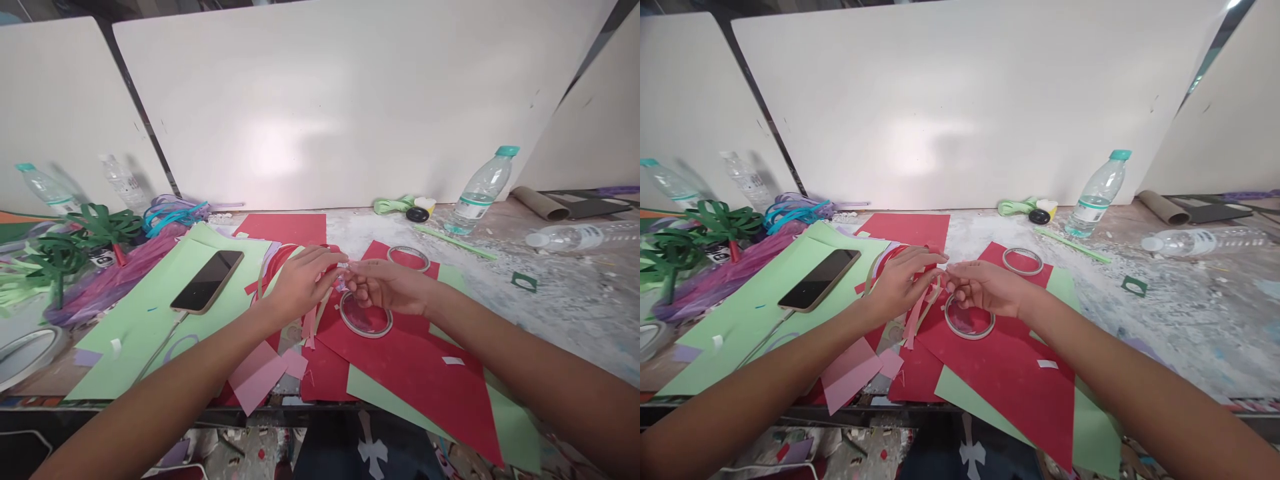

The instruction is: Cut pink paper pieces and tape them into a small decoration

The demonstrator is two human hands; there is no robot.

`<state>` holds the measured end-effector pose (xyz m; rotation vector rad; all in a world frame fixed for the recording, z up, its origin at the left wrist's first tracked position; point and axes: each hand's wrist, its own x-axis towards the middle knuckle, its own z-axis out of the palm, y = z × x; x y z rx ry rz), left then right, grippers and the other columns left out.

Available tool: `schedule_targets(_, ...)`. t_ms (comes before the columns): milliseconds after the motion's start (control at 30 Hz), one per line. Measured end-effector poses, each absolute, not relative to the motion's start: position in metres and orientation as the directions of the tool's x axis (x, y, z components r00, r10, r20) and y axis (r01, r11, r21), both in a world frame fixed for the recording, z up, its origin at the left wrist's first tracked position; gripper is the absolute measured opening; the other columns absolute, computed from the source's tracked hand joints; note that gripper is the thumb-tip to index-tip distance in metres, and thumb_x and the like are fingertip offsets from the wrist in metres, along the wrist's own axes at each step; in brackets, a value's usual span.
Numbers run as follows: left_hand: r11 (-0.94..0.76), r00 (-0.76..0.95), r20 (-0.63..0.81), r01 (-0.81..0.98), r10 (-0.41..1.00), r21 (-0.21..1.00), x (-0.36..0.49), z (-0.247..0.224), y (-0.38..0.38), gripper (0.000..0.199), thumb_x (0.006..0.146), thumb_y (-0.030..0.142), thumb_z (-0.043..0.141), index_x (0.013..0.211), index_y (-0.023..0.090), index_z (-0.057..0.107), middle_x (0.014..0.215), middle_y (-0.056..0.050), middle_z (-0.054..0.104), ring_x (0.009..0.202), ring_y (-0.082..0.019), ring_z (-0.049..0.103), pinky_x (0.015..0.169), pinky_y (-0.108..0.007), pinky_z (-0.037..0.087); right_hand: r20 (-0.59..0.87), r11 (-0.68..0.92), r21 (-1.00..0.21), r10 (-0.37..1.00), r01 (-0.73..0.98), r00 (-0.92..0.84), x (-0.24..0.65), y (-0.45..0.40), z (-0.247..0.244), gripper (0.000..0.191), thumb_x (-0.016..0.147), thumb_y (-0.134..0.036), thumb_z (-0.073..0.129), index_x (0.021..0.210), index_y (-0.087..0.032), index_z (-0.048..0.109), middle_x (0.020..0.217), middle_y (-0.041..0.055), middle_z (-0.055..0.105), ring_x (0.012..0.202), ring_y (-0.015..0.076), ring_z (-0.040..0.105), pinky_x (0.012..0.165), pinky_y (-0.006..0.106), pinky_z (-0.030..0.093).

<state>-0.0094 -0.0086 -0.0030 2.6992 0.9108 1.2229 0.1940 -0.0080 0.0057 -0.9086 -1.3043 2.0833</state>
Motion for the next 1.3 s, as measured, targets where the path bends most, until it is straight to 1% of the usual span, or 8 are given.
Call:
schedule_targets(133,-0.828,0.529,0.659,0.485,0.534,0.282,-0.008,-0.003,-0.008,0.022,0.092,0.027,0.045,0.107,0.02,0.06,0.1,-0.006,0.068,0.097,-0.018,0.06,0.086,-0.033,0.046,-0.265,-0.449,-0.882,0.721,-0.14,-0.641,0.191,-0.009,0.006,0.014,0.078,-0.027,0.066,0.074,-0.015,0.06,0.069,-0.0017,0.054,0.056,0.007,0.044,0.056,0.022,0.038)
schedule_targets(267,-0.741,0.465,0.583,0.494,0.667,0.454,-0.007,0.001,-0.012,0.031,0.092,0.034,0.045,0.115,0.02,0.059,0.111,-0.006,0.066,0.104,-0.02,0.058,0.09,-0.033,0.045,-0.209,-0.368,-0.916,0.778,-0.16,-0.593,0.191,-0.009,0.007,0.015,0.074,-0.025,0.069,0.069,-0.016,0.058,0.066,-0.0023,0.052,0.055,0.0078,0.042,0.054,0.023,0.037)
schedule_targets(433,-0.574,0.392,0.426,0.441,0.815,0.69,-0.008,0.006,-0.016,0.04,0.095,0.038,0.034,0.127,0.023,0.054,0.065,0.0,0.063,0.069,-0.017,0.063,0.066,-0.029,0.049,-0.049,-0.064,-0.998,0.895,-0.02,-0.444,0.191,-0.01,0.006,0.019,0.075,-0.035,0.069,0.073,-0.017,0.062,0.065,-0.0018,0.055,0.054,0.0083,0.045,0.052,0.024,0.037)
schedule_targets(533,-0.535,0.37,0.403,0.402,0.837,0.743,-0.008,0.007,-0.016,0.04,0.095,0.038,0.035,0.127,0.025,0.054,0.058,0.002,0.057,0.056,-0.015,0.058,0.057,-0.027,0.046,0.078,0.113,-0.992,0.911,0.063,-0.405,0.187,-0.012,0.003,0.02,0.076,-0.036,0.067,0.081,-0.017,0.066,0.069,-0.0001,0.06,0.057,0.0097,0.05,0.055,0.025,0.041)
schedule_targets(800,-0.485,0.299,0.413,0.232,0.86,0.843,-0.002,0.007,-0.018,0.039,0.09,0.036,0.047,0.127,0.026,0.046,0.109,-0.006,0.062,0.091,-0.017,0.06,0.077,-0.029,0.048,0.253,0.279,-0.959,0.92,0.047,-0.3,0.18,-0.016,-0.002,0.013,0.077,-0.031,0.067,0.076,-0.018,0.063,0.064,-0.001,0.06,0.057,0.0104,0.051,0.051,0.024,0.041)
schedule_targets(900,-0.37,0.239,0.335,0.121,0.911,0.921,0.0,0.006,-0.017,0.032,0.086,0.038,0.053,0.113,0.022,0.048,0.095,-0.004,0.062,0.078,-0.014,0.061,0.068,-0.026,0.05,0.325,0.349,-0.934,0.919,0.075,-0.221,0.179,-0.016,-0.001,0.012,0.077,-0.029,0.068,0.075,-0.018,0.063,0.064,-0.0014,0.059,0.054,0.0092,0.05,0.048,0.023,0.039)
schedule_targets(1067,-0.249,0.409,0.206,0.054,0.889,0.967,0.001,0.002,-0.011,0.027,0.086,0.043,0.053,0.085,0.016,0.056,0.067,0.0,0.055,0.054,-0.009,0.055,0.055,-0.023,0.047,0.366,0.386,-0.92,0.907,0.066,-0.21,0.178,-0.015,-0.003,0.011,0.076,-0.029,0.068,0.077,-0.018,0.063,0.068,-0.0005,0.061,0.059,0.0104,0.053,0.052,0.024,0.042)
schedule_targets(1300,-0.186,0.394,0.171,-0.002,0.903,0.983,0.0,0.002,-0.01,0.025,0.084,0.042,0.055,0.081,0.017,0.056,0.067,0.001,0.055,0.05,-0.009,0.054,0.049,-0.023,0.045,0.32,0.351,-0.93,0.919,0.108,-0.231,0.179,-0.018,0.0,0.015,0.079,-0.033,0.065,0.079,-0.019,0.063,0.071,0.0002,0.061,0.061,0.011,0.054,0.055,0.025,0.043)
